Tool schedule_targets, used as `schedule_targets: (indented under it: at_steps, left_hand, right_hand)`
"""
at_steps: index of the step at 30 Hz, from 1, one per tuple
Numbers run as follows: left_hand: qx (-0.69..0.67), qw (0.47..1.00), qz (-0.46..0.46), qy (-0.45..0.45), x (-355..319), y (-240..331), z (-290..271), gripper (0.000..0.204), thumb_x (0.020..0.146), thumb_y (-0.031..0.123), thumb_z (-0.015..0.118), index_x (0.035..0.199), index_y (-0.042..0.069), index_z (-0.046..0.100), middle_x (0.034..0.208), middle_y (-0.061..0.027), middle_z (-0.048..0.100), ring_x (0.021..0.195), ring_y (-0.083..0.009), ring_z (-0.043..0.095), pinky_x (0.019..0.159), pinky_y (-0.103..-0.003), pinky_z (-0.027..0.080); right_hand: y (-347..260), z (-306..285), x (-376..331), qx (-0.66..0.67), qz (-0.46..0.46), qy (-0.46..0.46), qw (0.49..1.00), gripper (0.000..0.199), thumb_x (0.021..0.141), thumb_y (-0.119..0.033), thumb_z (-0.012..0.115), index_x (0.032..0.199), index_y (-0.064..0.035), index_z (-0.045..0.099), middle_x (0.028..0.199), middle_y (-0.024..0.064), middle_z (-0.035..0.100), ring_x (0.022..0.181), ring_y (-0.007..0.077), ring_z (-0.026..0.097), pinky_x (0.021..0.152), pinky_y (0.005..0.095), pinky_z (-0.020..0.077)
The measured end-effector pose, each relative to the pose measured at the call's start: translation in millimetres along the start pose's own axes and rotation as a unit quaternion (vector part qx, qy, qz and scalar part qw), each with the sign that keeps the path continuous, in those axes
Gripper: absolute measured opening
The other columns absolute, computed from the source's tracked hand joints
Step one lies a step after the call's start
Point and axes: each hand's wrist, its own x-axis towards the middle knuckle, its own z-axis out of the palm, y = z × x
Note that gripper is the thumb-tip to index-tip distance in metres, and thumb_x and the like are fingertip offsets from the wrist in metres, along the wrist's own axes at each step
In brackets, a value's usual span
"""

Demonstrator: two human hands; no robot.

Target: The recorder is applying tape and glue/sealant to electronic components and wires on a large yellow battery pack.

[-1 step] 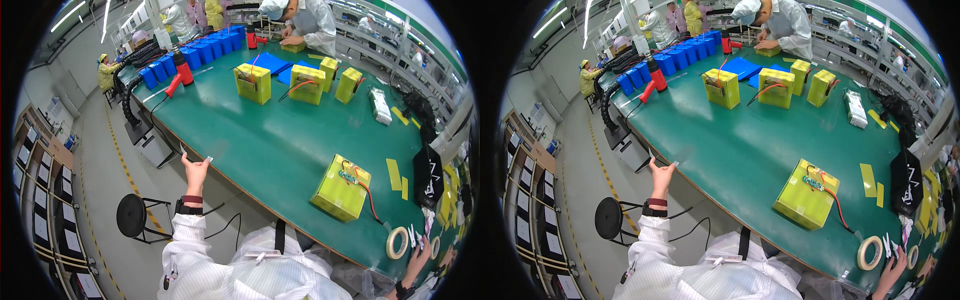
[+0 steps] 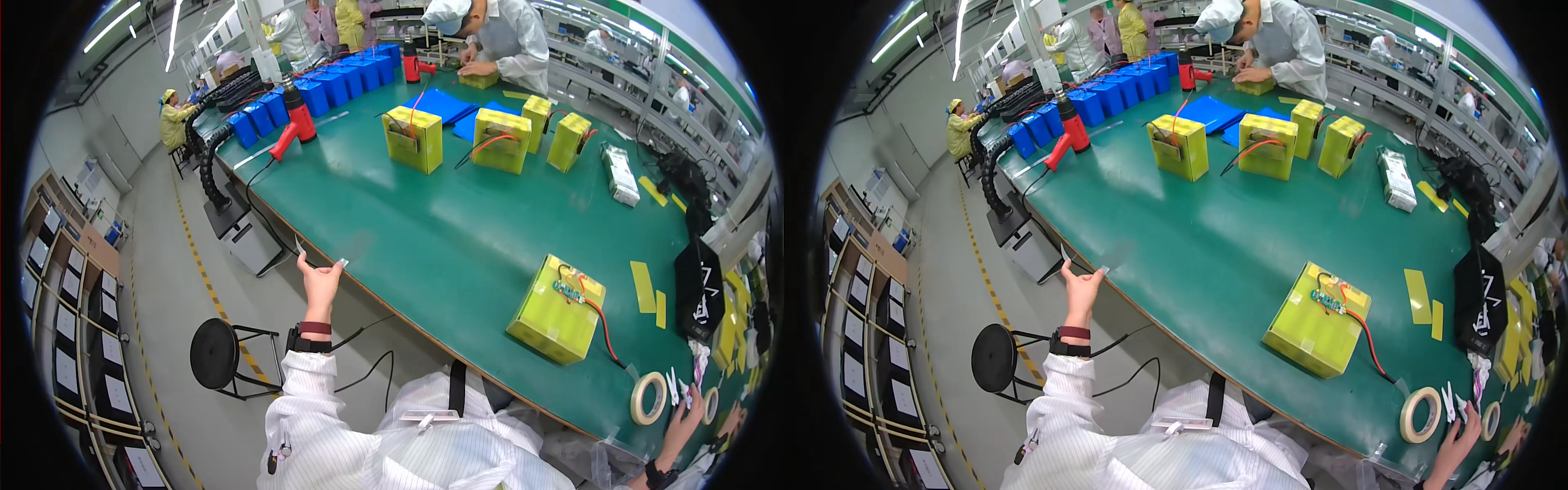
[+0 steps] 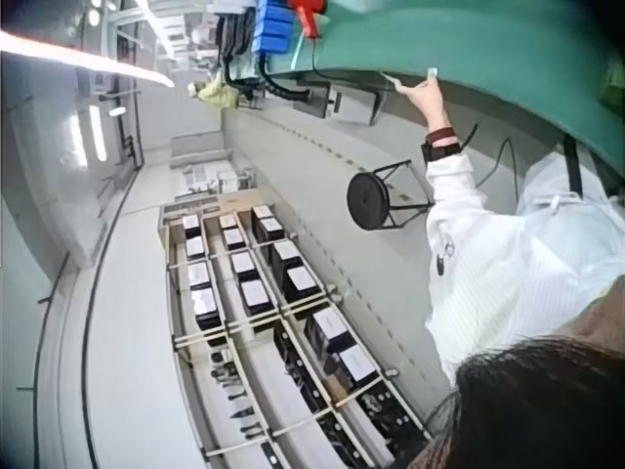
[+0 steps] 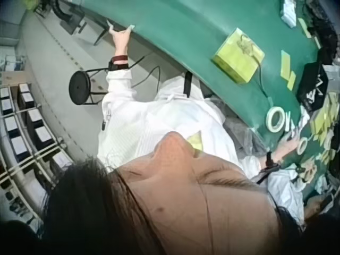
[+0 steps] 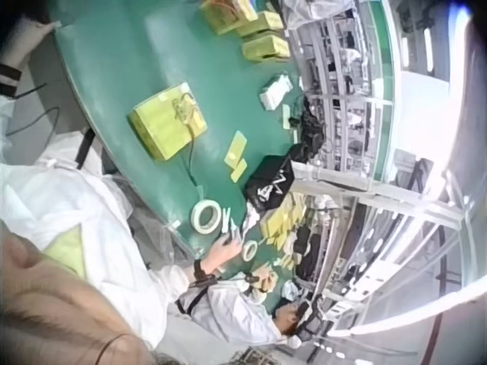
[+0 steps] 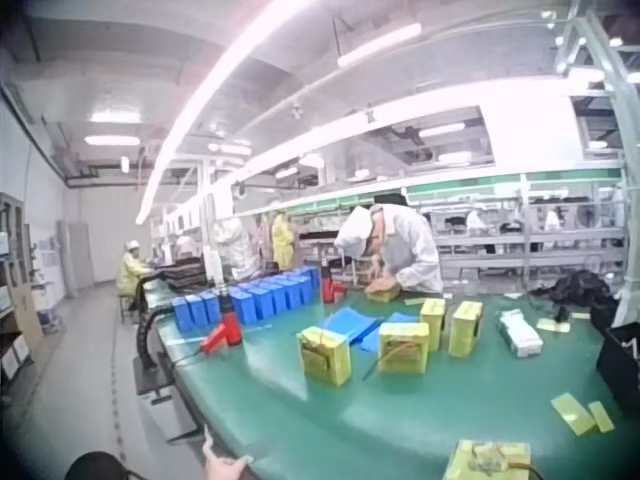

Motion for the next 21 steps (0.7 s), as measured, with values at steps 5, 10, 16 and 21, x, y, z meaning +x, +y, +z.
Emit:
schedule_targets:
  at_steps: [5,10,16,21]
  left_hand:
    - [0.109,0.993,0.015,-0.03,20,-11,18,0.107,0.076,0.026,0.085,0.151,-0.003,0.015,0.102,-0.0199,0.07,0.097,-0.0356,0.07,0.092,-0.045,0.052]
    - [0.244,0.957,0.154,-0.036,50,-50,-13,0.089,0.09,0.036,0.069,0.149,-0.013,0.025,0.151,-0.0324,0.032,0.144,-0.0423,0.03,0.117,-0.047,0.03]
    - [0.055,0.997,-0.038,0.025,27,-4,-56,0.082,0.095,0.024,0.068,0.159,0.021,0.017,0.113,-0.0241,0.066,0.083,-0.0312,0.071,0.059,-0.04,0.06]
    - [-0.039,0.988,0.149,-0.004,61,-13,-51,0.069,0.096,0.018,0.065,0.153,0.011,0.026,0.098,-0.0212,0.069,0.063,-0.0246,0.062,0.051,-0.032,0.05]
  right_hand:
    - [-53,-22,0,0.096,-0.013,0.02,0.995,0.039,0.094,0.003,0.053,0.132,-0.0009,0.059,0.128,0.0157,0.06,0.122,0.0324,0.055,0.104,0.0404,0.0418]
    - [-40,-31,3,0.015,0.052,0.04,0.998,0.049,0.081,0.0,0.069,0.128,-0.0064,0.064,0.128,0.0163,0.063,0.12,0.036,0.058,0.105,0.0411,0.0441]
    - [42,-28,-40,-0.03,0.195,-0.128,0.972,0.055,0.08,-0.005,0.071,0.133,-0.0025,0.058,0.128,0.0234,0.061,0.122,0.0412,0.056,0.105,0.0453,0.0457]
    - [31,-34,-47,0.014,0.191,-0.111,0.975,0.053,0.082,-0.002,0.069,0.134,-0.0065,0.059,0.131,0.0202,0.059,0.124,0.0391,0.053,0.108,0.0433,0.0436]
